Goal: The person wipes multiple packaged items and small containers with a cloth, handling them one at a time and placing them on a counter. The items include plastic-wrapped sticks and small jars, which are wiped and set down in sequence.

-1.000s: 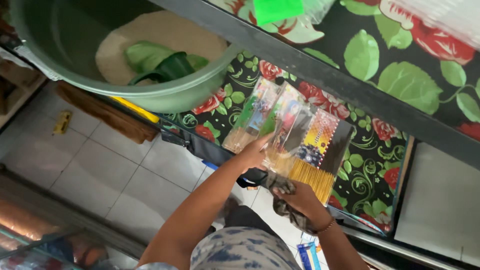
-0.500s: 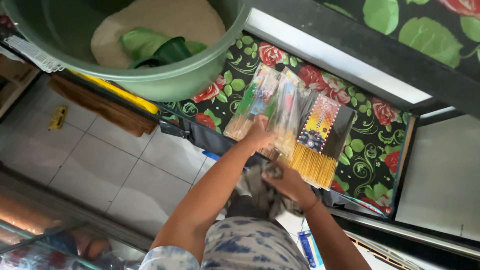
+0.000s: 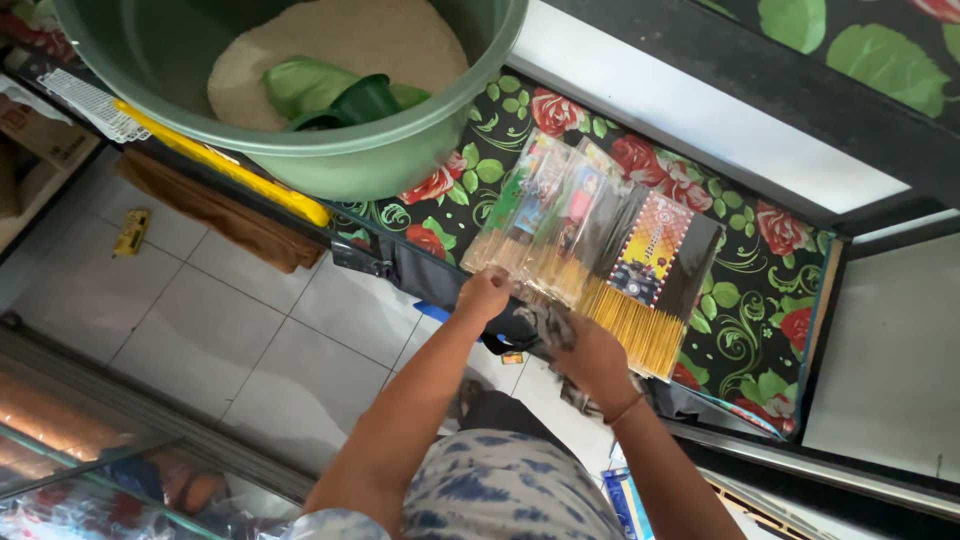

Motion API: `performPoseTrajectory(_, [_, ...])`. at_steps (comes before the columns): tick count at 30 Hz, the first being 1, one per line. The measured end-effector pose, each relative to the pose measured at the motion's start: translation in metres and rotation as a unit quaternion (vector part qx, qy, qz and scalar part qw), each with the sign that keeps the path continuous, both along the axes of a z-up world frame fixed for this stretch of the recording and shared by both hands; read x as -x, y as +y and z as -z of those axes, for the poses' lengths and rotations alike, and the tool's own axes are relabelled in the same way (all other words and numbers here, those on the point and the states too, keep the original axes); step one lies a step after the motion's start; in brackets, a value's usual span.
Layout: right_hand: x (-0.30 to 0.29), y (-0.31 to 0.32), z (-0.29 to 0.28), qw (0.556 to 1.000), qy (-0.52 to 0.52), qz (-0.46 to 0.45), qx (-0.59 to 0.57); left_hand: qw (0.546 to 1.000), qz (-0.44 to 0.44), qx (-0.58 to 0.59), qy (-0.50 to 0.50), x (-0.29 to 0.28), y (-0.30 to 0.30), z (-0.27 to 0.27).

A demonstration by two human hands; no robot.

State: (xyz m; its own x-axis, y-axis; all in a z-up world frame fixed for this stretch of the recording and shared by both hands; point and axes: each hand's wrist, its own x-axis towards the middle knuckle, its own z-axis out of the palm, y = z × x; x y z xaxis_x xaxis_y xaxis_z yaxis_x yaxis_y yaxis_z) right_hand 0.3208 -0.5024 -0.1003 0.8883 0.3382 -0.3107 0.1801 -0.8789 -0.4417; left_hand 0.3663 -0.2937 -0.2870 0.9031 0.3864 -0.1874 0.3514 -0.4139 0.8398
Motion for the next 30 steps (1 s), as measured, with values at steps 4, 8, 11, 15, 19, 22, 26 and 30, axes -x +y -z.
performPoseTrajectory(4, [0.018, 0.008, -0.001, 0.996, -0.068, -0.058, 0.009, 0.994, 0.017, -0.002, 0.106, -0.01, -0.013, -0.01])
performPoseTrajectory(8, [0.019, 0.011, 0.002, 0.995, -0.064, -0.02, 0.075, 0.992, -0.029, 0.056, 0.113, -0.012, -0.02, -0.011])
performPoseTrajectory(11, [0.009, 0.014, 0.003, 0.994, -0.099, -0.004, 0.048, 0.984, -0.051, 0.118, 0.121, -0.013, -0.021, -0.014])
performPoseTrajectory(15, [-0.002, 0.016, 0.008, 0.997, -0.042, -0.021, 0.057, 0.969, -0.056, 0.227, 0.081, -0.004, -0.025, -0.018])
performPoseTrajectory(19, [-0.021, 0.008, 0.016, 0.997, -0.079, 0.003, -0.007, 0.971, -0.04, 0.227, 0.061, 0.0, -0.021, -0.017])
performPoseTrajectory(22, [-0.028, -0.003, 0.021, 0.994, -0.096, 0.007, -0.044, 0.992, -0.044, 0.097, 0.07, 0.001, -0.015, -0.009])
performPoseTrajectory(26, [-0.025, -0.011, 0.024, 0.994, -0.096, -0.005, -0.06, 0.997, -0.033, 0.068, 0.022, -0.006, -0.023, 0.008])
performPoseTrajectory(30, [-0.021, -0.007, 0.02, 0.995, -0.097, -0.018, -0.028, 0.997, -0.048, 0.045, 0.043, -0.017, -0.037, 0.015])
